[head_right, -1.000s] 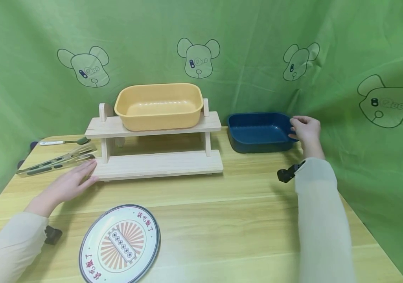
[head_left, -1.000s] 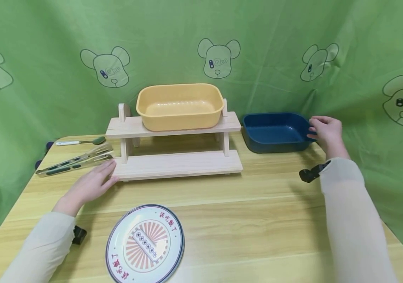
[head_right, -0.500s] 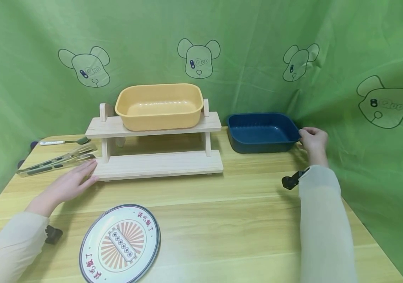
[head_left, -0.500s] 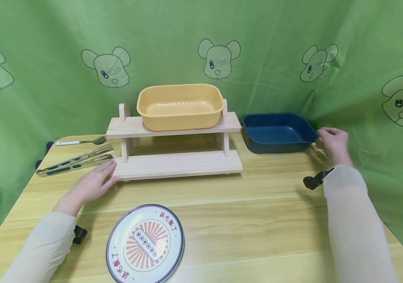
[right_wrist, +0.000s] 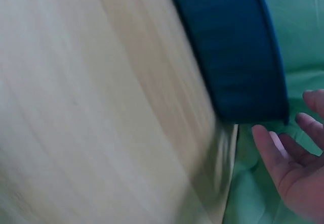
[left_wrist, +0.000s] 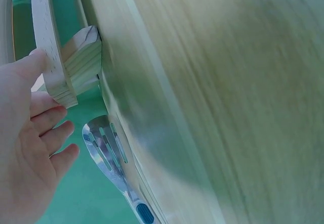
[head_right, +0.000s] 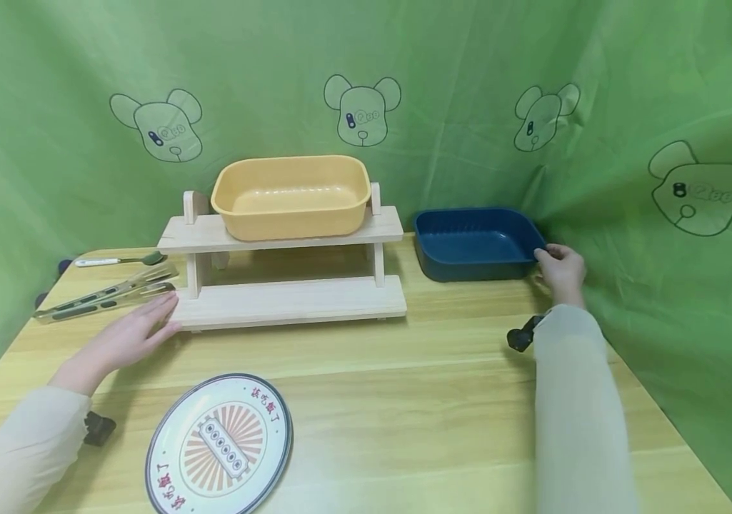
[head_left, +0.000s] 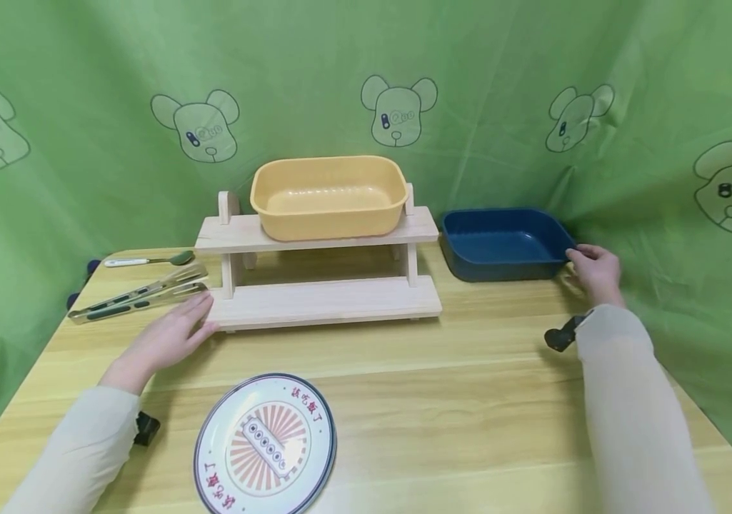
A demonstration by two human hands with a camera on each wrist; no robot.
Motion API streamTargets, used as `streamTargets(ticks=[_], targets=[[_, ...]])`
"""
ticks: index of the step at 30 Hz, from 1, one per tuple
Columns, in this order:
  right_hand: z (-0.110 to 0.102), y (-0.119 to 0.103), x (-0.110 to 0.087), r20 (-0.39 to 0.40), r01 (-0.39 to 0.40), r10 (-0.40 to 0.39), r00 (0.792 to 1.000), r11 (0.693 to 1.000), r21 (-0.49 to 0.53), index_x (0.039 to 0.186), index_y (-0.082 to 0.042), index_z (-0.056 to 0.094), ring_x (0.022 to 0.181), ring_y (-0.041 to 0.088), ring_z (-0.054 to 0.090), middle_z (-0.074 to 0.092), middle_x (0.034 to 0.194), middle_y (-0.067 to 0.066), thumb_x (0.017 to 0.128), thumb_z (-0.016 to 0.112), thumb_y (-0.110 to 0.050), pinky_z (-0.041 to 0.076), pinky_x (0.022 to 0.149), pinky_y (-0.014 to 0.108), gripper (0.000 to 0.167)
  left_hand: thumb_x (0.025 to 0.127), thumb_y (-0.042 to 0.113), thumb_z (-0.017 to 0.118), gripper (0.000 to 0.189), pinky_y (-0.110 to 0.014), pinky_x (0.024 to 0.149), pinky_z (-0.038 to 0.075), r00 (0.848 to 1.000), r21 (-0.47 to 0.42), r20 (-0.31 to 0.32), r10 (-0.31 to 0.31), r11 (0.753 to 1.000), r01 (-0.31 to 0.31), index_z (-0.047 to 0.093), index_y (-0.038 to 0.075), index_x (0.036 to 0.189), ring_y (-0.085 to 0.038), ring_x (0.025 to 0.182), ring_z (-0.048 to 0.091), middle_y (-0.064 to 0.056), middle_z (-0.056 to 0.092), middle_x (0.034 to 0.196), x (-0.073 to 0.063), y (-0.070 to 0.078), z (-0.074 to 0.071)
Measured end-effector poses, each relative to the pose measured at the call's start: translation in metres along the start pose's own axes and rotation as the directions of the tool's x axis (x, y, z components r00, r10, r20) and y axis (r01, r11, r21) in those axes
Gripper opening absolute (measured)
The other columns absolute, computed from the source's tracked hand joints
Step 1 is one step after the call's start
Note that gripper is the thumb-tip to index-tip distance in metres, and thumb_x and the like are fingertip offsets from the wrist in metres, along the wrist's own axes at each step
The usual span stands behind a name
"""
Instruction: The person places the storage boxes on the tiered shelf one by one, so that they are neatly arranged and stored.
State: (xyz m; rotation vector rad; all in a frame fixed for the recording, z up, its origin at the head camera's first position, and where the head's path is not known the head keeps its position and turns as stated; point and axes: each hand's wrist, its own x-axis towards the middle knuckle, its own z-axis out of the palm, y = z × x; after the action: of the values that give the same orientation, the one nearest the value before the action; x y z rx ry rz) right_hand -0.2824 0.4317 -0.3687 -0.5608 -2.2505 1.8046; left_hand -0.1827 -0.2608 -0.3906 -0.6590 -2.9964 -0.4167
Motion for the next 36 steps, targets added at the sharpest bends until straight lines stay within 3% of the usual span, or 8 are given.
streamTargets(ticks=[4,10,14,19,31,33,34,36], targets=[[0.0025,0.0058,0.0029,0.012,0.014,-0.015,1.0,1.0,0.009,0.141,0.005,0.029,0.065,-0.004,0.052,0.044,0.102,0.001,0.089,0.059,-0.021,0.054,0.059,0.021,0.065,0.097,0.031,0.048,0.059,-0.053,0.105,0.022,1.0,-0.001,-0.007,0.004,1.0,-0.004,0.033,-0.01,0.136,-0.044,0.128,0.027,-0.027,0.026,0.143,0.0003,-0.0003,0.0008],[0.0067,0.0084,0.0048,0.024,0.03,-0.03,0.999,0.999,-0.025,0.144,0.001,0.023,0.065,-0.005,0.052,0.034,0.129,0.021,0.089,0.059,-0.024,0.055,0.062,0.023,0.07,0.096,0.031,0.048,0.059,-0.053,0.104,0.023,1.0,-0.005,-0.01,0.003,1.0,-0.003,0.033,-0.011,0.136,-0.044,0.128,0.027,-0.028,0.026,0.142,-0.0005,-0.0005,0.0009],[0.0082,0.01,0.0055,0.049,0.006,-0.003,0.999,0.998,-0.059,0.146,-0.003,0.019,0.064,-0.006,0.053,0.023,0.143,0.025,0.09,0.057,-0.027,0.055,0.064,0.024,0.072,0.096,0.032,0.048,0.06,-0.054,0.104,0.023,1.0,-0.006,-0.003,0.005,1.0,-0.005,0.034,-0.011,0.136,-0.045,0.127,0.028,-0.028,0.026,0.142,-0.0012,0.0001,0.0014],[0.0088,0.0098,0.0061,0.068,-0.014,0.017,0.998,0.999,-0.038,0.146,-0.003,0.017,0.06,-0.007,0.053,0.017,0.146,0.027,0.09,0.057,-0.026,0.055,0.063,0.022,0.073,0.097,0.033,0.047,0.06,-0.054,0.104,0.023,1.0,-0.005,-0.005,0.006,1.0,-0.006,0.034,-0.011,0.136,-0.044,0.127,0.028,-0.028,0.027,0.142,-0.0012,0.0002,0.0012],[0.0043,0.0082,0.0074,-0.004,-0.041,0.041,0.999,0.985,-0.165,0.143,-0.003,0.03,0.053,-0.002,0.056,0.026,0.144,0.023,0.091,0.055,-0.03,0.052,0.059,0.016,0.064,0.096,0.031,0.048,0.059,-0.053,0.105,0.022,1.0,-0.011,-0.005,0.002,1.0,-0.002,0.033,-0.011,0.136,-0.044,0.128,0.027,-0.028,0.026,0.143,-0.0012,-0.0003,0.001],[0.0041,0.0078,0.0057,-0.055,-0.023,0.01,0.998,0.971,-0.236,0.139,-0.003,0.039,0.073,0.005,0.063,0.033,0.142,0.018,0.089,0.056,-0.035,0.052,0.073,0.02,0.061,0.097,0.031,0.048,0.06,-0.053,0.105,0.022,1.0,-0.013,0.0,0.001,1.0,-0.001,0.032,-0.011,0.136,-0.044,0.128,0.027,-0.028,0.026,0.143,-0.0012,-0.0002,0.0009],[0.0039,0.0077,0.0047,-0.085,-0.014,-0.01,0.996,0.963,-0.27,0.136,-0.003,0.043,0.084,0.01,0.063,0.046,0.135,0.01,0.089,0.057,-0.037,0.049,0.081,0.021,0.06,0.097,0.031,0.048,0.06,-0.053,0.105,0.022,1.0,-0.013,0.002,0.001,1.0,-0.001,0.032,-0.011,0.136,-0.044,0.128,0.027,-0.028,0.026,0.143,-0.0012,-0.0002,0.0007],[0.0036,0.0068,0.0023,-0.139,-0.002,-0.047,0.989,0.942,-0.337,0.129,-0.004,0.052,0.107,0.018,0.055,0.065,0.107,-0.01,0.087,0.059,-0.039,0.039,0.096,0.025,0.055,0.097,0.032,0.047,0.061,-0.053,0.104,0.022,1.0,-0.012,0.007,0.003,1.0,-0.003,0.032,-0.011,0.136,-0.044,0.128,0.027,-0.029,0.025,0.142,-0.0008,-0.0006,0.0005]])
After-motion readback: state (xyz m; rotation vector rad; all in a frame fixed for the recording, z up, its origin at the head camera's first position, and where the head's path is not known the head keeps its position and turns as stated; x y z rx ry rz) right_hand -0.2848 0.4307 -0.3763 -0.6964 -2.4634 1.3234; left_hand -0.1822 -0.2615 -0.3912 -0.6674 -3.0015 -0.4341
